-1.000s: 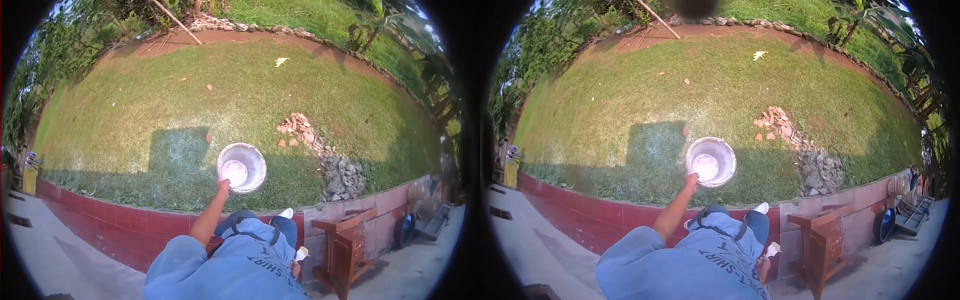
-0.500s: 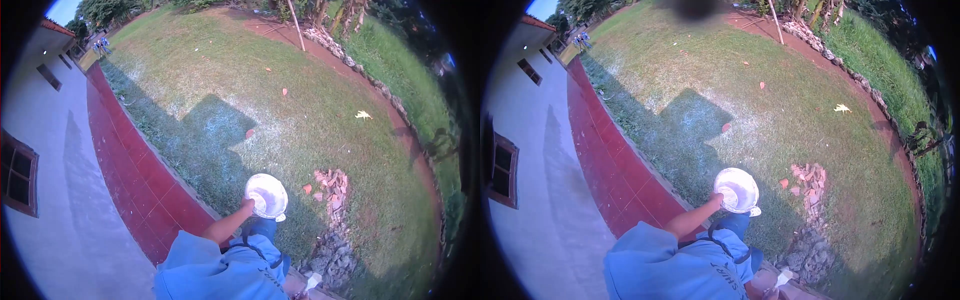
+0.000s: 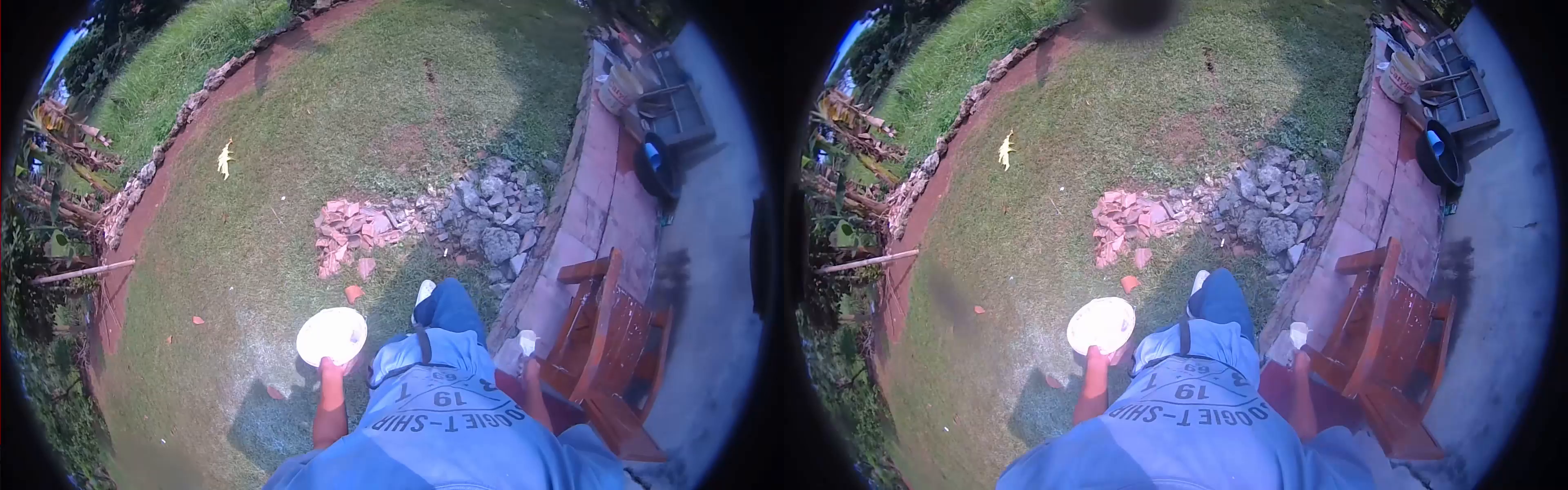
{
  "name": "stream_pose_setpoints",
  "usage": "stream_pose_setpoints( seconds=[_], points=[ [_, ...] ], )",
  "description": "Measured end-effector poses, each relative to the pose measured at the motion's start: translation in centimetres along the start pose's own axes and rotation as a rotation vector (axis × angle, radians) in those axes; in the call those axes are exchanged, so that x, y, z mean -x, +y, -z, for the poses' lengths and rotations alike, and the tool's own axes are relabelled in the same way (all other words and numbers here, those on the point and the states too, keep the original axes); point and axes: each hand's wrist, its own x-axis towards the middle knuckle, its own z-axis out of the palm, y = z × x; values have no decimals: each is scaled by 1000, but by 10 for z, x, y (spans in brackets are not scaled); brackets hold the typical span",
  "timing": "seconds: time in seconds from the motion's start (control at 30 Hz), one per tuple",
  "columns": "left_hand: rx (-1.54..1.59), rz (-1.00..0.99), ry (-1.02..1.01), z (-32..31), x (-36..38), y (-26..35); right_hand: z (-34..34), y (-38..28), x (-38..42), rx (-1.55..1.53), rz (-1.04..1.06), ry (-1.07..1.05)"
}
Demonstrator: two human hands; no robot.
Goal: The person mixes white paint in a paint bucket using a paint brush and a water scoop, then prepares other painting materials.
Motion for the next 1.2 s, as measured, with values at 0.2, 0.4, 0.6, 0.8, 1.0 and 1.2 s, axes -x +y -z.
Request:
stream_pose_setpoints(
  seconds=[0.2,0.4,0.6,0.8,1.0,1.2],
  points=[
    [-237,-95,-108,-265,-115,72,-52,-46,-6,-216,-284,318],
    [-355,-409,-105,-534,-149,90,-234,-240,-134,-373,-319,128],
    [-535,-370,-254,-834,-180,61,-377,-666,-120,146,483,-252],
    [-624,-310,-505,-1166,-252,-26,-435,-839,-258,-319,425,6],
    [-934,-227,-594,-1477,-234,-116,-458,-712,-329,-332,-375,423],
    [-1142,-196,-706,-1728,-237,-215,-510,-766,-234,-521,-730,400]
  ],
)
